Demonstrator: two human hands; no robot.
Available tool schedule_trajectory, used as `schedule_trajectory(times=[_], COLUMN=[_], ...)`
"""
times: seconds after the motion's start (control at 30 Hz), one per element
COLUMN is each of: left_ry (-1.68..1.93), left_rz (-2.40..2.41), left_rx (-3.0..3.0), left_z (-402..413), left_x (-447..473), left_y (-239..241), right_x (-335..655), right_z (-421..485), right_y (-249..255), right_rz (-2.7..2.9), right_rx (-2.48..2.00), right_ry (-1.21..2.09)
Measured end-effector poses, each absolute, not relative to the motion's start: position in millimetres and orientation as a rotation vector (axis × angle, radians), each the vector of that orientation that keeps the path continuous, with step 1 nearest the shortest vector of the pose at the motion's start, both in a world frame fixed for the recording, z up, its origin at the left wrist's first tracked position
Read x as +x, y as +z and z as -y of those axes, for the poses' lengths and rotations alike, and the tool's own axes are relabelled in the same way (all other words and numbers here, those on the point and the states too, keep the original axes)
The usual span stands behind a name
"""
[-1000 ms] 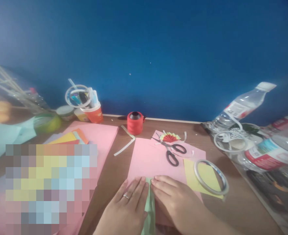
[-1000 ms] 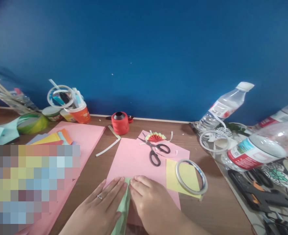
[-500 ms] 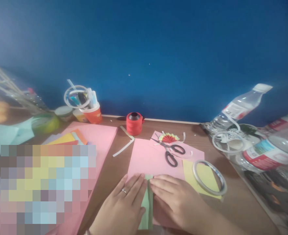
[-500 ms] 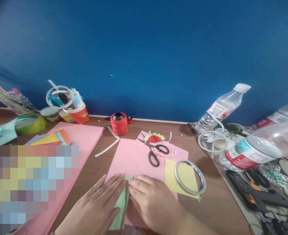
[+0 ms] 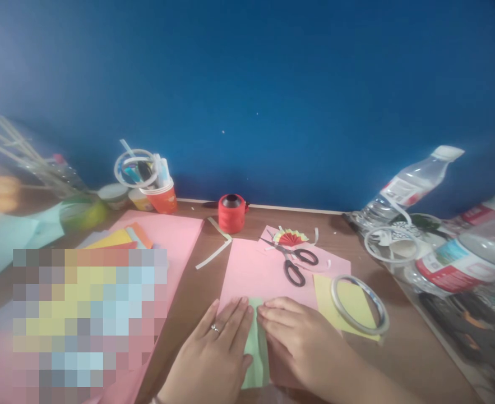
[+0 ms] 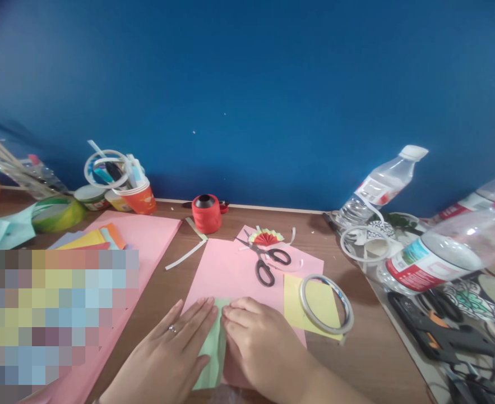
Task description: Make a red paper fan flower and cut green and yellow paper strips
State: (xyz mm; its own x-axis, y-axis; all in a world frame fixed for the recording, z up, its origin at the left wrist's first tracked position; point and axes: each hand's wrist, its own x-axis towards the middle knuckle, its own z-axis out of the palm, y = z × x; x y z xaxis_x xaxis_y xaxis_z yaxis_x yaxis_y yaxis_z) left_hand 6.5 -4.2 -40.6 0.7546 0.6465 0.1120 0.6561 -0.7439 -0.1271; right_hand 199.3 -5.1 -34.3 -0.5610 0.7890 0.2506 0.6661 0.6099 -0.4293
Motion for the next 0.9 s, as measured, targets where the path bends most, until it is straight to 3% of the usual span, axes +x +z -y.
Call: schedule_trajectory(times=[0.9], left_ry=[-0.164], left_rz=[1.097], left_rx=[-2.753], left_z=[5.5], left_x=[10.7], left_y=[-34.0], right_x=[198.6], right_z=[6.9], right_y=[-36.0], right_rz=[2.398], right_rx=[-1.185], right_ry=[0.439])
